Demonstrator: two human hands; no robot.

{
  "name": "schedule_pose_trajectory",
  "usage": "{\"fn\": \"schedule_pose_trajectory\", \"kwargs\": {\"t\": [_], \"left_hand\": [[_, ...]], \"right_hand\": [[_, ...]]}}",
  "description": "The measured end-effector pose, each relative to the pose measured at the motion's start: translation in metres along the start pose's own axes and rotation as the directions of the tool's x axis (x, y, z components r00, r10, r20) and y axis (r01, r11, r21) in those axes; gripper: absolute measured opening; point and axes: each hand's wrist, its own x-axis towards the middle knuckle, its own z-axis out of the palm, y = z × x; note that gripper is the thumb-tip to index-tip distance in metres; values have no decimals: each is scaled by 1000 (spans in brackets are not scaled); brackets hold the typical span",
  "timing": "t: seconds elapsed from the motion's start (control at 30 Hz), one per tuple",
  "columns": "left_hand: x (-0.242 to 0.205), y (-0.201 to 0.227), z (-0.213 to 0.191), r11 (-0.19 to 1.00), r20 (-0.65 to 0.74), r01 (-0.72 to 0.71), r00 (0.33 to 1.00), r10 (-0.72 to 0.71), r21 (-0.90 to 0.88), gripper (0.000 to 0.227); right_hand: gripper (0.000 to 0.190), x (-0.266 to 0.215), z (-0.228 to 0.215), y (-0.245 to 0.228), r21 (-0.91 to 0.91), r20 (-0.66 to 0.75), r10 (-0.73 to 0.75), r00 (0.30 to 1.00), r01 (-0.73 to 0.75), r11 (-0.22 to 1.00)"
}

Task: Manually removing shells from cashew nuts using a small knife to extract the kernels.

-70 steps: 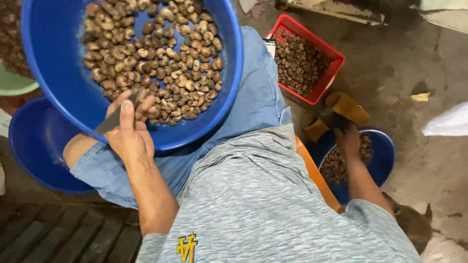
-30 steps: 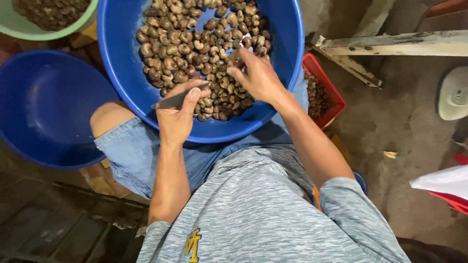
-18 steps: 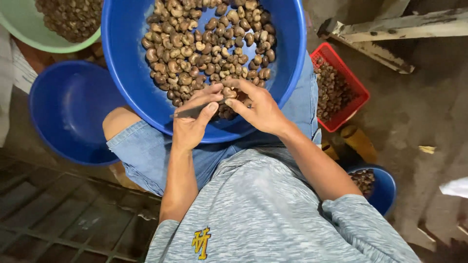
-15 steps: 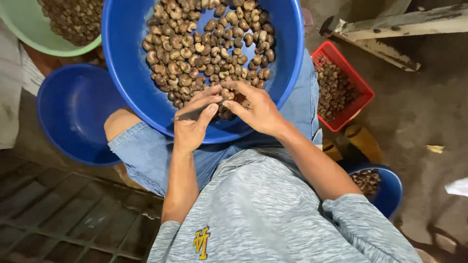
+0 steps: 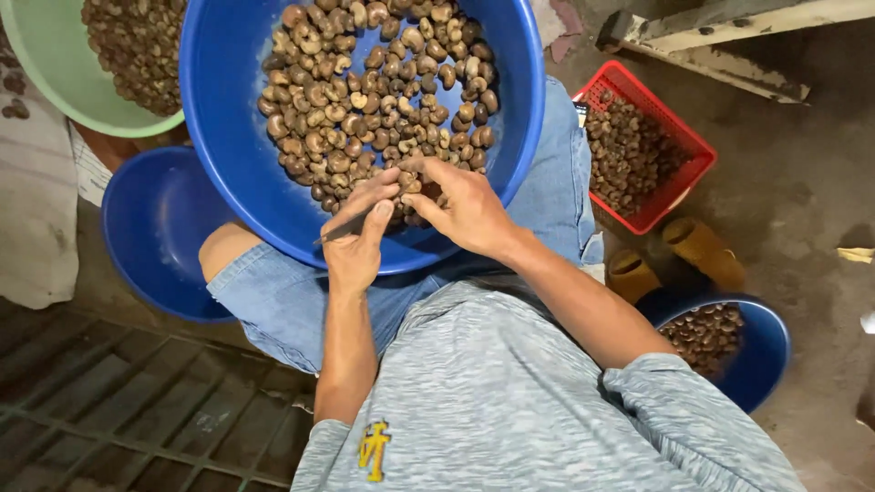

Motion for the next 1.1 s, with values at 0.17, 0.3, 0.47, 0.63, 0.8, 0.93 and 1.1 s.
{"fn": "schedule_pose_trajectory", "kwargs": {"t": [0.17,0.3,0.47,0.63,0.8,0.93,1.1], "left_hand": [[-1,-4,-1,999,-48,17,999,-19,-32,24],[1,1,0,1000,-27,-4,1000,4,-4,21],[0,0,0,1000,-38,0,999,1,18,22],[-2,-7,-1,1000,-50,-4,999,4,-3,21],[0,-1,-2,999,-12,11,1000,-11,-46,21],[-4,0,-4,995,-60,60,996,-65,-80,24],[-3,6,-1,999,-27,50,998,-50,10,21]], "right_hand": [[40,0,-1,-4,21,36,16,999,-17,1000],[39,2,0,-3,37,35,16,999,-18,999],[38,2,1,-10,54,30,14,999,-16,998],[38,2,2,-5,76,6,33,999,-33,997],[37,2,0,1,124,-9,51,999,-50,991],[40,1,-3,5,110,8,75,997,-76,991],[44,-2,-8,5,142,3,82,997,-81,987]]}}
